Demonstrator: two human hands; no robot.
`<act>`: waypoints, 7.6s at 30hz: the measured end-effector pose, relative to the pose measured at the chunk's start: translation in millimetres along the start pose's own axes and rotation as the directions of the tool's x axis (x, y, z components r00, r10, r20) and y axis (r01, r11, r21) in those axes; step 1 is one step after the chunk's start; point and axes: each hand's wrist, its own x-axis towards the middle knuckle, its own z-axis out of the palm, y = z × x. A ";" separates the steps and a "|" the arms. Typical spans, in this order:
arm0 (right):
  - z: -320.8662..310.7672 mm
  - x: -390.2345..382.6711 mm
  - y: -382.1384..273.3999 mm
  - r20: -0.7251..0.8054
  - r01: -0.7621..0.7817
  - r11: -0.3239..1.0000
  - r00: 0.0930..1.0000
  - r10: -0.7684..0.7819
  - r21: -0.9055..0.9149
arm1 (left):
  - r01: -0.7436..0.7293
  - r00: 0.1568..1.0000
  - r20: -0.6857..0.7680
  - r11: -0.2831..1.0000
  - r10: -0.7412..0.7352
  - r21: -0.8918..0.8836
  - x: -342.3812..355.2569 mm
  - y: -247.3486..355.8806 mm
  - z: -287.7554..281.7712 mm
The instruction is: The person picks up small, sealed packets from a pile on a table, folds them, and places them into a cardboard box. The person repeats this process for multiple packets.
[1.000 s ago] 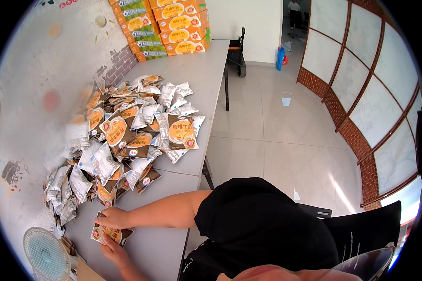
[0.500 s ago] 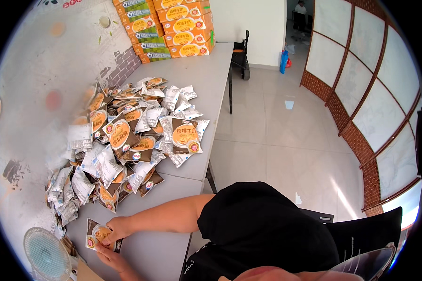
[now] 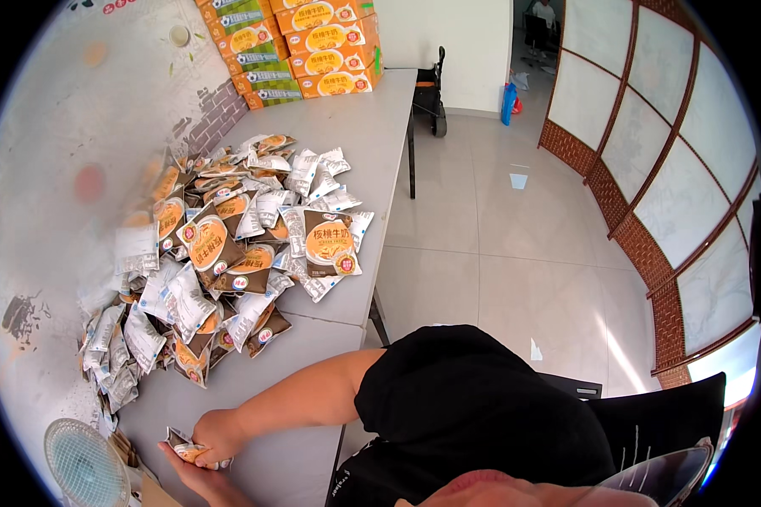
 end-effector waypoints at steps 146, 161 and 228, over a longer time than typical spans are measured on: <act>-9.1 16.2 23.2 -0.084 -0.252 0.563 0.860 0.503 0.787 | -0.229 0.923 -0.133 0.794 0.361 0.563 -43.8 -6.3 43.4; -13.0 16.5 20.8 -0.190 -0.213 0.664 0.857 0.480 0.717 | -0.397 0.845 -0.059 0.697 0.532 0.598 -55.8 -17.6 54.6; -13.9 13.7 21.0 0.014 -0.340 0.795 0.922 0.386 0.501 | -0.108 0.988 -0.119 0.988 0.094 -0.111 -23.4 -2.2 23.8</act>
